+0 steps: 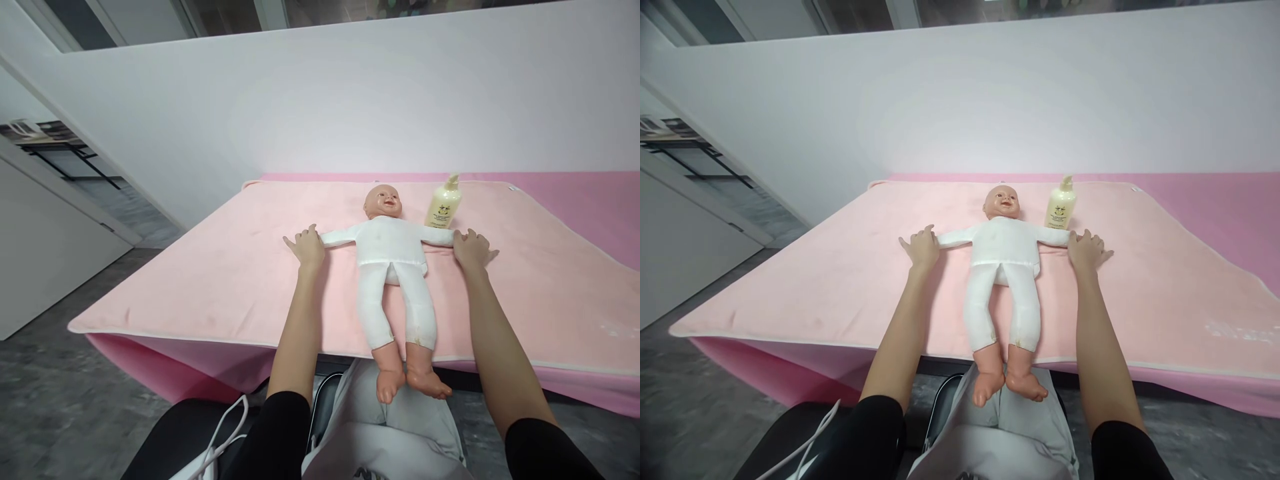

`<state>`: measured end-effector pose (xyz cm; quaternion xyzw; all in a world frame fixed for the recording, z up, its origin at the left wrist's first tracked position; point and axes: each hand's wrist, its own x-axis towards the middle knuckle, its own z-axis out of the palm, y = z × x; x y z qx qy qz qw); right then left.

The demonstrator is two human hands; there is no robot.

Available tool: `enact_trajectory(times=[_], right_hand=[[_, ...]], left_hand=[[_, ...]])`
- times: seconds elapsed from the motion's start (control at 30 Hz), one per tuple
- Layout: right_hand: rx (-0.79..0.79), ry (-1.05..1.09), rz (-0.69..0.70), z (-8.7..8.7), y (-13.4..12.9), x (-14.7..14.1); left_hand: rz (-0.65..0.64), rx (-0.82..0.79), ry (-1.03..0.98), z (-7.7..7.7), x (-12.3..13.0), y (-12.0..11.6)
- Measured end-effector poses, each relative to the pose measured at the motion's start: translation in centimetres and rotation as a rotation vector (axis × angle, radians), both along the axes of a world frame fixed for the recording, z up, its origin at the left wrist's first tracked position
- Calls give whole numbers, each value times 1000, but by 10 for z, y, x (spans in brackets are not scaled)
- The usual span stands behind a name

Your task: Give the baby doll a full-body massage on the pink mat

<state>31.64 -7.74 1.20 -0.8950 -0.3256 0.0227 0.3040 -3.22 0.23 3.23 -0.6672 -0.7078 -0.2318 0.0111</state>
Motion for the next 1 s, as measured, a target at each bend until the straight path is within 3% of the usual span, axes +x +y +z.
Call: enact_trajectory(times=[0.17,0.23,0.3,0.4,0.5,0.6,0.7,0.87,1.0], right_hand=[[329,-17,-87,9,8,-11],[491,-5,-3,14,13,-25],[578,33,165,17,16,-43],[479,74,417,17,16,-70],[312,21,498,14,13,-84],[274,60,428,11,13,-86],[325,262,326,7,16,-83],[640,851,8,5,25,-83],[797,1171,-83,9,27,-84]], left_hand=[[-41,139,-136,10,2,-2],[-120,192,-309,12,10,-4],[-250,118,-486,11,23,-7],[-451,-148,-556,3,42,-11],[-473,-270,-561,-5,50,-12],[-475,-420,-759,-7,49,-11],[-529,-569,-975,-5,48,-12],[-463,-559,-1256,-5,59,-16],[-381,-518,-1397,-7,67,-12]])
